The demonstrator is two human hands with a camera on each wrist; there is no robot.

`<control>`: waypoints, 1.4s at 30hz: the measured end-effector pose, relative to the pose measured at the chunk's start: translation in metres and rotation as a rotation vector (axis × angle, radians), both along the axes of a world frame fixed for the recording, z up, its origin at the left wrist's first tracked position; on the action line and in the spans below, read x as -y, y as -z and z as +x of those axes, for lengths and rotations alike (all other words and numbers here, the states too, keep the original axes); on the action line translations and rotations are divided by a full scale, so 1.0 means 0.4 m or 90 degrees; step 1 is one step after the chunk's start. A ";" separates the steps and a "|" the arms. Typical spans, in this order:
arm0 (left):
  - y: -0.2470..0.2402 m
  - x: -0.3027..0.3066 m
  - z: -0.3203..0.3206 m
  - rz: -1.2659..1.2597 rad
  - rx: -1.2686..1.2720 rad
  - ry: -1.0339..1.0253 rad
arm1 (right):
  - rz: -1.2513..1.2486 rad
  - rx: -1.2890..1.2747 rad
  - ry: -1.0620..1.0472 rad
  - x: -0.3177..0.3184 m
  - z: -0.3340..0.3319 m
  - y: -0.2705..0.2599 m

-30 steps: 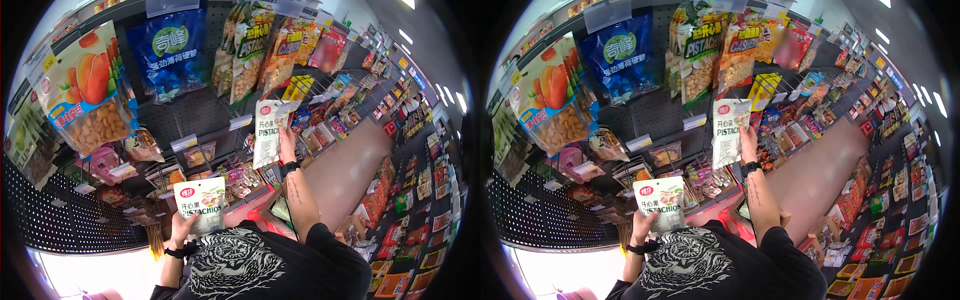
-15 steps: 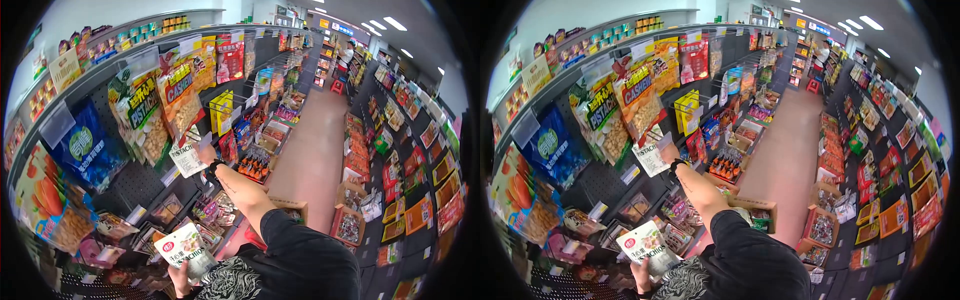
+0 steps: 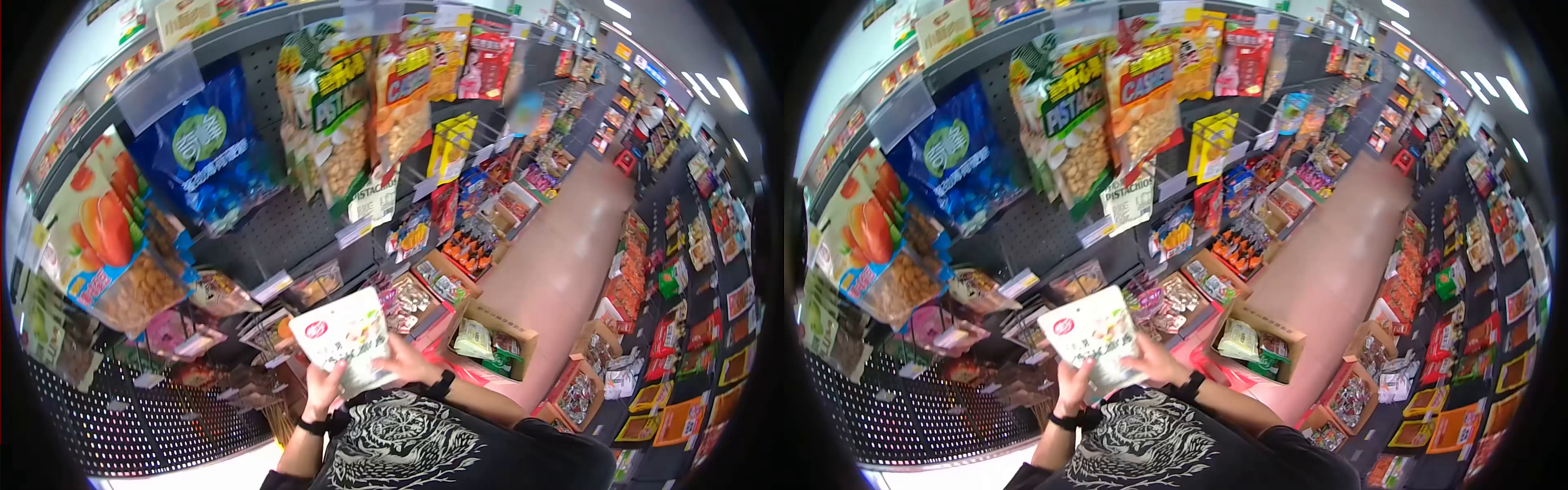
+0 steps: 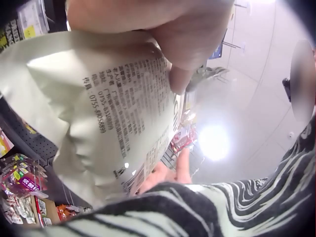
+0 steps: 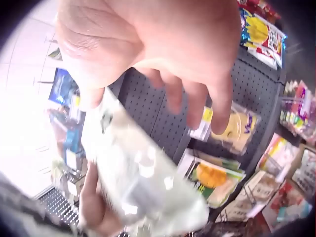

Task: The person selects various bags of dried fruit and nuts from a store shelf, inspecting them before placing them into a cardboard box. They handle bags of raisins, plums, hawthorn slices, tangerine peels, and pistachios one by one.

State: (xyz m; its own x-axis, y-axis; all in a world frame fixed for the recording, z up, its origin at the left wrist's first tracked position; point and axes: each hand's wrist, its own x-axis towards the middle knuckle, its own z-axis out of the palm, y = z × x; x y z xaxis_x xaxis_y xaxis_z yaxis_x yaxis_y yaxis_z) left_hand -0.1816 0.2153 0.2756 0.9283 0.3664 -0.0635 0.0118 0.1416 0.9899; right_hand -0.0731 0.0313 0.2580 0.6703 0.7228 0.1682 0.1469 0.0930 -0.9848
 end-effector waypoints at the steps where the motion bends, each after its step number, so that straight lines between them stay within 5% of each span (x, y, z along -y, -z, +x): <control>1: -0.002 0.007 0.015 0.004 0.005 0.040 | 0.020 -0.117 0.021 0.017 0.007 -0.017; 3: -0.004 0.016 0.037 0.196 -0.067 0.084 | 0.057 -0.193 0.100 0.049 0.040 0.003; 7: -0.004 0.032 0.016 0.157 -0.086 0.155 | 0.150 -0.184 0.304 0.134 0.142 0.024; 13: 0.004 0.001 -0.018 0.116 -0.101 0.132 | 0.084 -0.038 0.471 0.153 0.377 -0.003; 18: 0.010 -0.007 -0.043 0.129 -0.064 0.119 | 0.218 -0.049 0.452 0.098 0.430 -0.030; 30: 0.013 -0.031 -0.051 0.070 -0.058 0.103 | 0.238 -0.079 0.439 0.053 0.491 -0.052; 42: 0.028 -0.021 -0.038 0.046 -0.071 0.127 | 0.002 0.050 0.404 -0.007 0.617 -0.121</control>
State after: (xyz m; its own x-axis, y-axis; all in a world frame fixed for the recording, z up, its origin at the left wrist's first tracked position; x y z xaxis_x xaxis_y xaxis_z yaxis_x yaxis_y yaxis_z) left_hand -0.1967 0.2239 0.2643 0.9713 0.1843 -0.1503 0.1425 0.0548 0.9883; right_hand 0.1736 0.0341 0.3062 0.9533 0.1894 0.2352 0.2456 -0.0329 -0.9688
